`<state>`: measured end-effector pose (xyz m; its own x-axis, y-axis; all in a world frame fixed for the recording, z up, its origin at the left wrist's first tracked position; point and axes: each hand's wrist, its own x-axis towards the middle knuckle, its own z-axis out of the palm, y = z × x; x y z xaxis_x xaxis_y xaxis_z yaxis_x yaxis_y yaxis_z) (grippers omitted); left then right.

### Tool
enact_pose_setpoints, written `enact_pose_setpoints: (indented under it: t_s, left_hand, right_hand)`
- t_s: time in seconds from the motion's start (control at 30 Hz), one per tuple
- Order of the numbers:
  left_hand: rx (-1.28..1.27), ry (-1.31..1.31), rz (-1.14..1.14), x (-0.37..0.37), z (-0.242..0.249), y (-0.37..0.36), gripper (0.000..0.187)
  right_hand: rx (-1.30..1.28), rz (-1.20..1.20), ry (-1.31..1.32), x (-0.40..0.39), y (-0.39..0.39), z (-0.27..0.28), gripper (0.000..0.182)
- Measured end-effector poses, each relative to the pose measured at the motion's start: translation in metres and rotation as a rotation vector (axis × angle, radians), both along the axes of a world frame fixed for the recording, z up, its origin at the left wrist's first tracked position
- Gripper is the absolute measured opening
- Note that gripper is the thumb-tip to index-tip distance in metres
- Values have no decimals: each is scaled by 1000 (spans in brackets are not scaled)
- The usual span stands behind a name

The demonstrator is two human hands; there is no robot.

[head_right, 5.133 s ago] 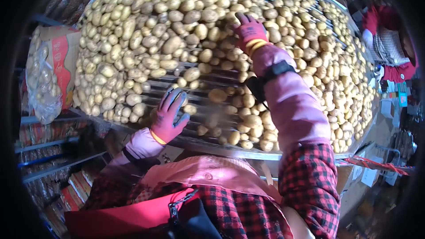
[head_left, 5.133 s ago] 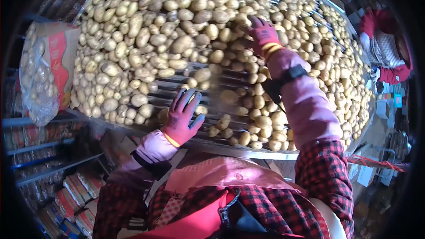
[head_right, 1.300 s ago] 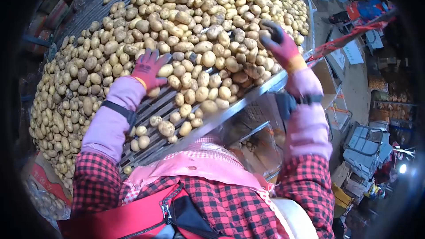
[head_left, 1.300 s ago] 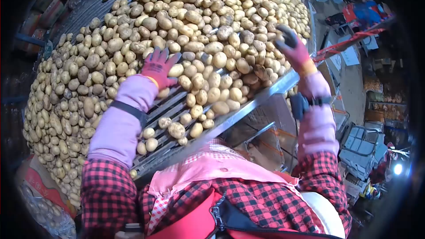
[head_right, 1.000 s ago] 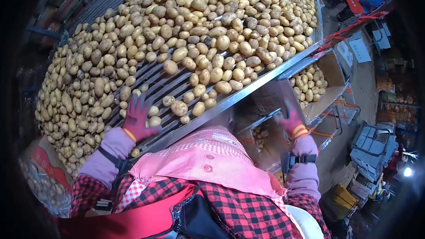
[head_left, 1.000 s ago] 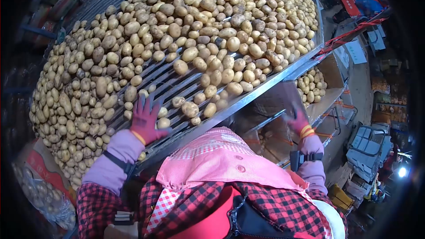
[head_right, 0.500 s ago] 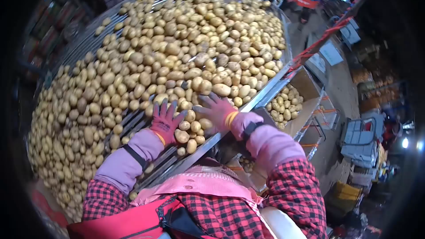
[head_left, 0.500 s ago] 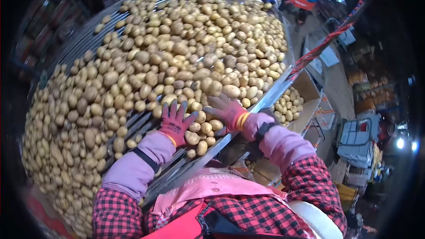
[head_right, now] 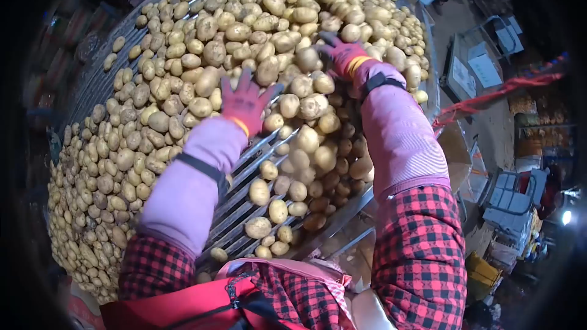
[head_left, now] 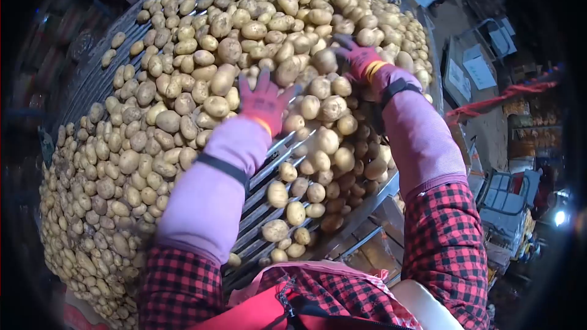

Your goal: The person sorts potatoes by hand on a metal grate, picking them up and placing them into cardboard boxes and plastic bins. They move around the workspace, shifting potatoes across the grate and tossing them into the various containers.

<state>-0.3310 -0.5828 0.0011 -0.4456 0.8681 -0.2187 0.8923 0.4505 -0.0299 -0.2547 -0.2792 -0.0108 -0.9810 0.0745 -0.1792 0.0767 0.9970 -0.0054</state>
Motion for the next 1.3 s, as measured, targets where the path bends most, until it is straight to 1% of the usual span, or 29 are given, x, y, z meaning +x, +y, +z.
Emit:
enact_pose_setpoints:
  t_s: [0.03,0.07,0.13,0.17,0.23,0.27,0.3,0.33,0.4,0.47,0.5,0.57,0.6,0.63,0.67,0.73,0.8,0.87,0.9,0.97,1.0,1.03,1.07,1.1,1.13,1.17,1.2,1.27,1.3]
  left_hand:
    - [-127,-76,55,-7,19,14,85]
    - [-141,-28,69,-19,14,15,87]
    - [-137,-14,154,-34,26,17,87]
    - [-70,-16,136,-43,25,11,86]
    - [-7,103,121,-67,20,-14,84]
    - [-79,166,152,-72,36,-32,83]
    - [-147,230,179,-75,54,-48,82]
    - [-74,269,242,-80,56,-68,82]
    - [75,344,361,-83,47,-111,81]
    - [120,362,363,-65,45,-148,80]
    - [139,371,367,-55,45,-167,80]
    - [188,368,342,-35,48,-208,80]
    - [239,364,320,-26,52,-225,80]
    - [293,366,322,-18,56,-242,80]
    - [334,378,344,-8,61,-269,80]
    - [354,410,456,28,80,-347,79]
    - [367,416,587,68,103,-409,78]
    - [360,471,785,116,93,-496,80]
    - [319,452,913,150,92,-529,80]
    - [310,404,1054,223,74,-586,84]
    - [167,196,1219,256,77,-591,92]
    - [132,103,1242,284,63,-593,94]
    - [106,14,1258,303,46,-589,96]
    - [144,-107,1195,315,32,-576,94]
    - [173,-216,1135,321,26,-556,93]
    - [292,-454,939,313,32,-537,89]
    - [417,-337,801,315,19,-519,86]
    - [730,-628,669,288,43,-490,82]
    - [764,-580,643,280,55,-484,79]
  right_hand:
    - [18,-139,-89,-11,4,8,82]
    - [37,-283,-167,-23,4,20,81]
    - [175,-372,-215,-24,0,40,78]
    - [120,-361,-64,-18,18,19,75]
    - [-22,-235,338,14,21,17,66]
    - [-76,-208,520,38,-2,28,64]
    - [-217,-70,562,64,-34,40,65]
    - [-352,70,603,89,-73,49,67]
    - [-394,426,470,133,-147,52,73]
    - [-305,514,372,157,-172,40,78]
    - [-329,508,249,146,-157,30,78]
    - [-355,296,234,121,-124,13,89]
    - [-149,220,270,116,-117,24,90]
    - [-92,168,212,100,-92,11,84]
    - [129,38,194,93,-82,4,81]
    - [94,-97,351,90,-111,37,74]
    - [-24,-37,602,104,-178,35,66]
    - [-331,230,461,128,-266,33,65]
    - [-473,271,333,144,-303,-10,68]
    - [-498,554,143,174,-381,5,73]
    - [-387,791,91,184,-418,58,75]
    - [-355,750,16,183,-413,41,75]
    - [-197,732,32,177,-397,38,78]
    - [-136,606,-7,164,-367,12,77]
    - [-77,401,58,146,-364,36,75]
    - [-34,199,132,124,-367,60,74]
    - [63,194,453,108,-338,13,77]
    - [-172,371,338,83,-407,44,76]
    - [-181,532,313,79,-442,34,73]
